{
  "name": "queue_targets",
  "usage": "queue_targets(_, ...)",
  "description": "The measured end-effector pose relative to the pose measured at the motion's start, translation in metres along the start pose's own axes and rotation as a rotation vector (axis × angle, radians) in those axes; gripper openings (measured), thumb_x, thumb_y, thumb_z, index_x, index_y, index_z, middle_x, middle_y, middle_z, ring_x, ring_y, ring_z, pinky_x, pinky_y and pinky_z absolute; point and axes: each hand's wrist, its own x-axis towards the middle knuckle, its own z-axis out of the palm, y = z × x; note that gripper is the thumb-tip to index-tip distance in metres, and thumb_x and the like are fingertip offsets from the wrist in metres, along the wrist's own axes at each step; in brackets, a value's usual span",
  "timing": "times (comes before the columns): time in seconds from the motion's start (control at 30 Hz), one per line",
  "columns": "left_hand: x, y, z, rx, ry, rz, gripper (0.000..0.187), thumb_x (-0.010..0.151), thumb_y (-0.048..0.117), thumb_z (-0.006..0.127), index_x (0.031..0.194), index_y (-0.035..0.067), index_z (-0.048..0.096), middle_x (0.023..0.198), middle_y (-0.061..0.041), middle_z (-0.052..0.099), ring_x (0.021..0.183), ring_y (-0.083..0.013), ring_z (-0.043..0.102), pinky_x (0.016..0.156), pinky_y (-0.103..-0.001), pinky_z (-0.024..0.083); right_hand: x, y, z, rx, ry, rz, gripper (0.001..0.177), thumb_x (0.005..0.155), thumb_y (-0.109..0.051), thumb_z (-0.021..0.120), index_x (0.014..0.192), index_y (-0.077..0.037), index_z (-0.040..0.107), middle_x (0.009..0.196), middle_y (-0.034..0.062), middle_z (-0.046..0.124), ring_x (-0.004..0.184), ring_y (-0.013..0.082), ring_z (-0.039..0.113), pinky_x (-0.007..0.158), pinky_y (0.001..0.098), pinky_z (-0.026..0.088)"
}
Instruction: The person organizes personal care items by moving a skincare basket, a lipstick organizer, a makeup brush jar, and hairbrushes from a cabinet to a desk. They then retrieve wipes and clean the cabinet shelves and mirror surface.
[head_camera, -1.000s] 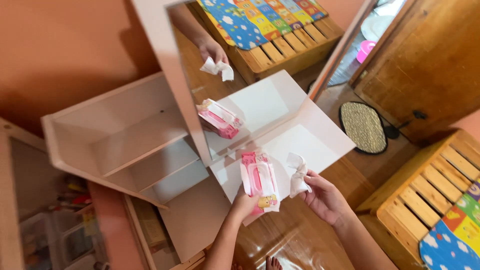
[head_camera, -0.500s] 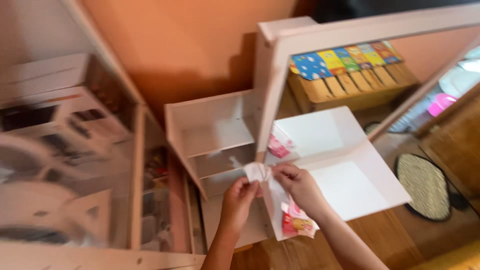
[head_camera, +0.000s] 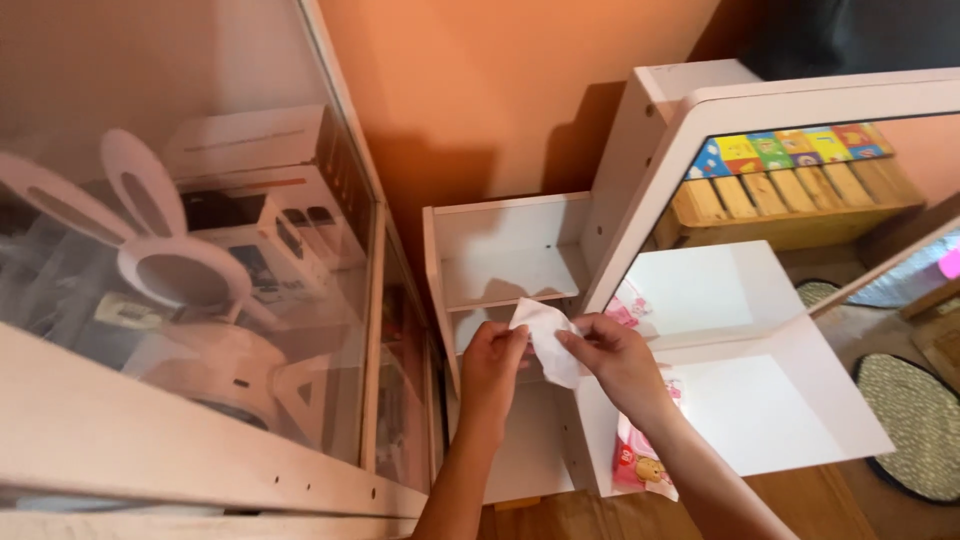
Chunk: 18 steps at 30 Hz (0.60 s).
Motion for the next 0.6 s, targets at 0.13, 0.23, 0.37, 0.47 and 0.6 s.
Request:
queue_targets(0.13,-0.012,0.017,0.003,0.074,0.05,0.088,0.012,0.085,0.02,0.072,0.085,0.01,0.065,0.076,-0.002,0.061,0.076,-0.0128,0.054,0.072,-0.029,0.041,-0.002,-0.014,-0.007,-0.004,0.092,-0.023,0.012,0.087,-0.015,0.08,0.094,-0.005,0.079,0.093,0.0032,0.071,0.08,0.0143,0.062,0.076,0.0274,0.049)
queue_targets(0.23,-0.015,0.023,0.008,-0.015,-0.024,0.085,0.012,0.089,0.014,0.069,0.082,0.008,0.06,0.08,-0.001,0.062,0.079,-0.0116,0.055,0.076,-0.026,0.04,-0.009,-0.031,-0.011,-0.126,0.147,0.067,0.014,0.087,-0.022,0.079,0.093,-0.009,0.082,0.098,-0.0026,0.061,0.092,0.0112,0.056,0.086,0.0239,0.04)
queue_targets(0.37,-0.006,0.015,0.009,-0.111,-0.127,0.154,0.028,0.092,0.009,0.072,0.115,0.009,0.056,0.087,-0.006,0.067,0.079,-0.0103,0.057,0.075,-0.024,0.044,-0.024,-0.054,-0.015,-0.276,0.156,0.186,0.021,0.092,-0.027,0.073,0.099,-0.012,0.085,0.066,-0.0036,0.052,0.064,0.0097,0.039,0.064,0.0234,0.031)
queue_targets(0.47,-0.02,0.034,0.005,0.067,-0.158,0.091,0.055,0.088,0.014,0.074,0.14,0.014,0.056,0.086,-0.002,0.065,0.083,-0.0124,0.06,0.082,-0.026,0.045,-0.023,-0.047,-0.013,-0.206,0.211,0.12,0.017,0.095,-0.021,0.065,0.094,-0.01,0.077,0.071,-0.0007,0.063,0.064,0.0117,0.052,0.065,0.026,0.04)
queue_targets(0.6,-0.016,0.01,-0.006,0.071,-0.083,0.069,0.017,0.092,0.017,0.073,0.101,0.002,0.072,0.076,-0.007,0.067,0.065,-0.0149,0.062,0.068,-0.029,0.061,-0.003,-0.01,0.005,-0.184,0.291,-0.078,0.022,0.089,-0.013,0.065,0.107,-0.015,0.077,0.112,-0.0037,0.079,0.096,0.0119,0.075,0.083,0.0274,0.058)
